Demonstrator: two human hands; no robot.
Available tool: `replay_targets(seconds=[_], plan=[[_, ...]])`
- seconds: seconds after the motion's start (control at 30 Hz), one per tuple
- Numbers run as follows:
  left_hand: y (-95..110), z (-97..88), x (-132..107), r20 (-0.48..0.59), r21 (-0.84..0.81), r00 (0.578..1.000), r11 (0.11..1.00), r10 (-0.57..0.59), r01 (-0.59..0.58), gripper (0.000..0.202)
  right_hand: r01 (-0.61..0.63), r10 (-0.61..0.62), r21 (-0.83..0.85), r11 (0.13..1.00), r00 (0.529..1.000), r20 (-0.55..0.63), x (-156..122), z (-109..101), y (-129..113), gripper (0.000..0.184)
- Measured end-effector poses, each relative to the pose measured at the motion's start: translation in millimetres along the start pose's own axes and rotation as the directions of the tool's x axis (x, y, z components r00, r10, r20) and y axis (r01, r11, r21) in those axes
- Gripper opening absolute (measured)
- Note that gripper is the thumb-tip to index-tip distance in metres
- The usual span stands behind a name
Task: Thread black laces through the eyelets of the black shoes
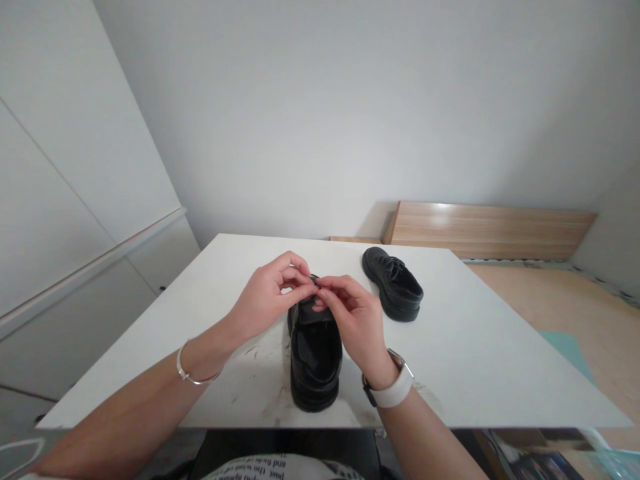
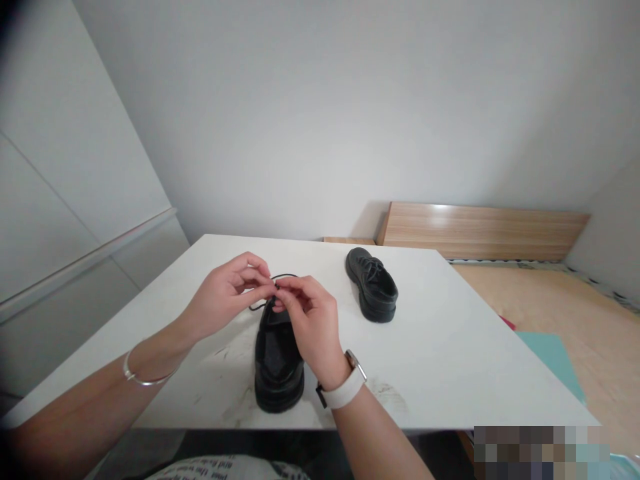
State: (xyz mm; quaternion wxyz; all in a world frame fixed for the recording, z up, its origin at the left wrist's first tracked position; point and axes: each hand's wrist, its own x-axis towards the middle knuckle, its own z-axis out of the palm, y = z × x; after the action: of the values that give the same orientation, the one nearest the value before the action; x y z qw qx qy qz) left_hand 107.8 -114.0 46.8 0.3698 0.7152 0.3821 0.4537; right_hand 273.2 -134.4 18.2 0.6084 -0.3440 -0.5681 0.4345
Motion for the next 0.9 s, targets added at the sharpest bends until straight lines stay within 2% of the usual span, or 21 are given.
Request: replay_targets(seconds=[0.2,0.33,0.53,0.6,0.67,0.73,0.8,0.87,0.9], plan=[[8,-1.7,-10,-0.055,0.019,0.998,1.000,0.010,-0.009,0.021,-0.012,0.014,0.049,0.999,1.000,-0.027,-5,3,-1,0.017],[12,-1.8,-12,-0.059,0.014,0.998,1.000,-0.012,0.013,0.022,-0.001,0.000,0.049,0.999,1.000,0.014,-6,1,0,0.012],[10,-4.7,-5,0.102,-0.209,0.982,0.962,-0.158,0.176,0.033,-0.035,0.016,0.153,0.988,0.992,0.122,-5,-2,-1,0.007],[6,-4.1,-2,0.153,-0.258,0.975,0.946,-0.160,0.196,0.037,-0.006,-0.017,0.175,0.985,0.991,0.130,-5,-2,-2,0.007],[-2,-2.6,4,0.170,-0.276,0.978,0.947,-0.122,0.166,0.035,0.046,-0.067,0.179,0.983,0.991,0.113,-5,-1,-3,0.007],[-19,-1.4,13,0.135,-0.196,0.988,0.975,-0.076,0.102,0.030,0.118,-0.131,0.162,0.980,0.989,0.070,-5,-1,-5,0.006],[-44,-1.7,25,0.072,0.029,0.997,0.999,-0.042,0.040,0.030,0.192,-0.197,0.120,0.974,0.980,0.027,-3,-2,-6,0.004],[-71,-4.0,36,0.074,0.332,0.997,0.943,-0.037,0.011,0.026,0.246,-0.248,0.064,0.967,0.969,0.017,-1,-3,-9,0.004],[-83,-5.6,41,0.094,0.371,0.994,0.928,-0.053,0.014,0.025,0.267,-0.267,0.036,0.963,0.963,0.024,1,-4,-11,0.005]])
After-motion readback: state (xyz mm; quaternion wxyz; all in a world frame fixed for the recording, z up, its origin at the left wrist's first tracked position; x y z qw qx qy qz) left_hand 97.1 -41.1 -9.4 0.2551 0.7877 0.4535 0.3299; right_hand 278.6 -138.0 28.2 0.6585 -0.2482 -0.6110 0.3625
